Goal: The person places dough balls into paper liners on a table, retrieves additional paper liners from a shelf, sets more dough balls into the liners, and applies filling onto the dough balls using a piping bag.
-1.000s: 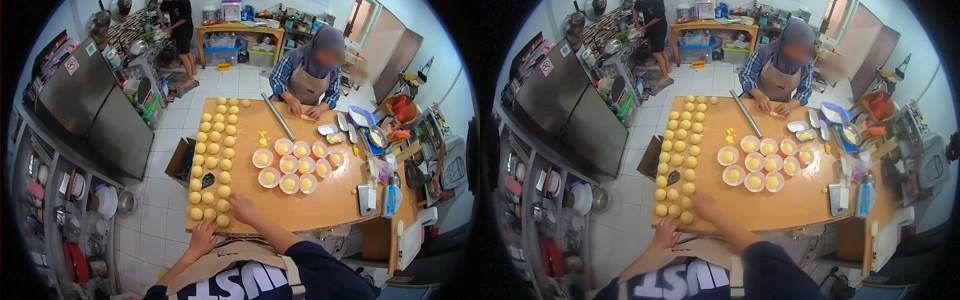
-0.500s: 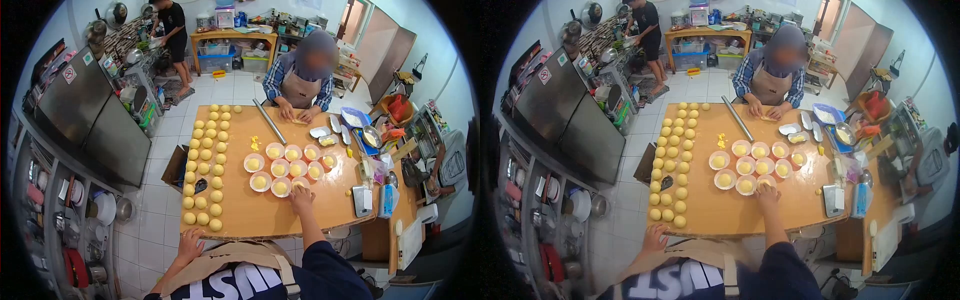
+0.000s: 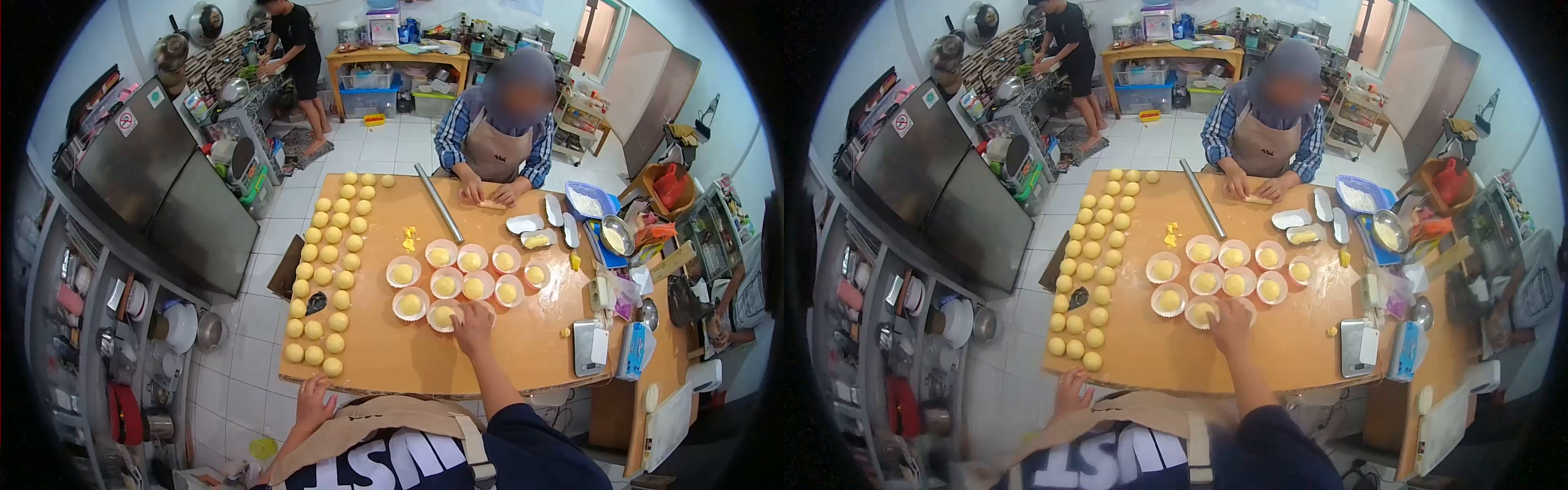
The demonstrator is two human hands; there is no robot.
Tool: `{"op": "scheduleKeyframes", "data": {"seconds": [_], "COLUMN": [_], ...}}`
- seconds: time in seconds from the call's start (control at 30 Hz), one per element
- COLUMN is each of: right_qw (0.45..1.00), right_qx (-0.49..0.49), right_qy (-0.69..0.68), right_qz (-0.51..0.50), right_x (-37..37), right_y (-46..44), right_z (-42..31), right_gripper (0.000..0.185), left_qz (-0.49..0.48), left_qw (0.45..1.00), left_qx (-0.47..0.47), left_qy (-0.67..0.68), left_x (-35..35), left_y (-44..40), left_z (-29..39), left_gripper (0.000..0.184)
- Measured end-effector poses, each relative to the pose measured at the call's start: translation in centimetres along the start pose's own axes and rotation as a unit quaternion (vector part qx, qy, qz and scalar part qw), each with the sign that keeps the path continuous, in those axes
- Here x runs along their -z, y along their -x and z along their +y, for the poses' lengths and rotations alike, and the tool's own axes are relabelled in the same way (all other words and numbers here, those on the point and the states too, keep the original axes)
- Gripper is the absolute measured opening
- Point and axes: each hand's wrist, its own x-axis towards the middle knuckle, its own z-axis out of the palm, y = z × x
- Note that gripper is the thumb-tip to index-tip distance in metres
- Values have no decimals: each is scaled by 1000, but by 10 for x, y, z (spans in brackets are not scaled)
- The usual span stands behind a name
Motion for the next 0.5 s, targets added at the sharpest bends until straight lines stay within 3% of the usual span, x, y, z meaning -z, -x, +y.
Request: {"op": "scheduleKeyframes", "data": {"seconds": [0.07, 0.17, 0.27, 0.37, 0.47, 0.5], "right_qw": [999, 986, 998, 987, 965, 965], "right_qx": [-6, 72, 58, 106, 211, 174], "right_qy": [-35, 91, -1, -90, 74, 93], "right_qz": [19, -117, -33, -75, -138, -174], "right_x": [11, 8, 16, 6, -19, -14], "right_y": [2, 9, 6, -9, -16, -22], "right_z": [22, 56, 49, 25, 14, 3], "right_gripper": [40, 40, 39, 41, 40, 36], "left_qz": [-17, -15, -9, -5, -6, -6], "left_qw": [1000, 1000, 1000, 1000, 1000, 1000], "left_qx": [9, 13, 16, 20, 21, 23], "left_qy": [2, 7, 9, 19, 15, 10], "left_x": [-10, -19, -24, -32, -35, -33], "left_y": [1, 1, -3, -3, -5, -6], "left_z": [8, 29, 50, 65, 77, 80], "left_gripper": [40, 40, 39, 37, 35, 35]}}
